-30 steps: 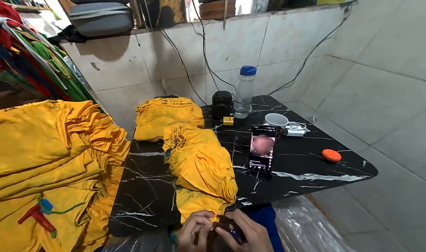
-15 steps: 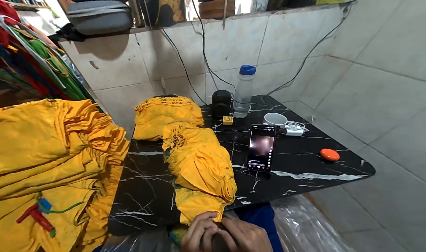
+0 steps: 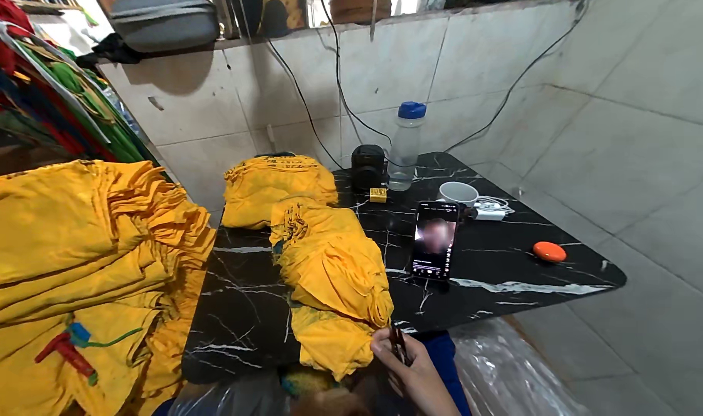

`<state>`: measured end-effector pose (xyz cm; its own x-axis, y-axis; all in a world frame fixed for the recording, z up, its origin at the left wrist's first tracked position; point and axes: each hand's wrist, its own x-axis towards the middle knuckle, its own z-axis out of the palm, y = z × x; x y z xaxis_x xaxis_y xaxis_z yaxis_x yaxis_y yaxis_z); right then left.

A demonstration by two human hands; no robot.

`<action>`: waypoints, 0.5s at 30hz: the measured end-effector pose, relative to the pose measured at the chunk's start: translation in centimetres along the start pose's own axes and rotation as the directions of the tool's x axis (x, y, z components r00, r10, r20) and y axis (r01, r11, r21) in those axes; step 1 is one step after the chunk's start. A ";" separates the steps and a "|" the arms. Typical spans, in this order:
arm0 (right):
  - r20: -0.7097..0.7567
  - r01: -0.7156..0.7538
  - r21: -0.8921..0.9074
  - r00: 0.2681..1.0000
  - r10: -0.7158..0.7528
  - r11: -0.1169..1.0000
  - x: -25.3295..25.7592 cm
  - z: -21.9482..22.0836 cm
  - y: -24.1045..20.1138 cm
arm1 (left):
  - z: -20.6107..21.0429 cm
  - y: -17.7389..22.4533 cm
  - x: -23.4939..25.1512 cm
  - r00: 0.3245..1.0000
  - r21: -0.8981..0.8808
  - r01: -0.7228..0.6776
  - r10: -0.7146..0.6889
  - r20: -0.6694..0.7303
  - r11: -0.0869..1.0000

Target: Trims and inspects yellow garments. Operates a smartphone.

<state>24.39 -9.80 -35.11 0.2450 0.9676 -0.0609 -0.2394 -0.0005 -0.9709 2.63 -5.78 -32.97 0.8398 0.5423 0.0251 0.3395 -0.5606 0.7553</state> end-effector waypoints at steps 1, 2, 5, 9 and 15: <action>0.009 -0.035 0.036 0.999 0.035 0.999 0.0 -0.1 0.0 | -0.1 -0.2 -0.1 0.998 0.012 0.004 -0.005 0.068 1.000; 0.018 -0.051 0.050 0.999 0.050 0.997 0.0 -0.2 0.0 | -0.1 -0.6 -0.2 0.999 0.004 0.003 -0.003 0.046 1.000; 0.022 -0.048 0.050 0.999 0.047 0.998 0.0 -0.3 0.2 | -0.1 -0.7 -0.1 0.981 -0.055 0.001 -0.012 -0.192 0.999; 0.021 -0.053 0.061 0.998 0.052 0.997 0.0 -0.1 0.1 | 0.5 0.0 1.3 0.877 -0.009 -0.027 0.019 -0.480 1.000; -0.007 -0.067 0.007 0.998 0.067 0.998 -0.4 0.3 -0.3 | 2.9 -0.8 3.2 0.766 0.310 0.003 0.197 -0.612 0.951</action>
<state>24.04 -10.06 -34.72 0.2348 0.9636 -0.1277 -0.2620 -0.0638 -0.9630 6.34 -5.43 -35.38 0.4506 0.6878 0.5691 0.4562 -0.7254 0.5155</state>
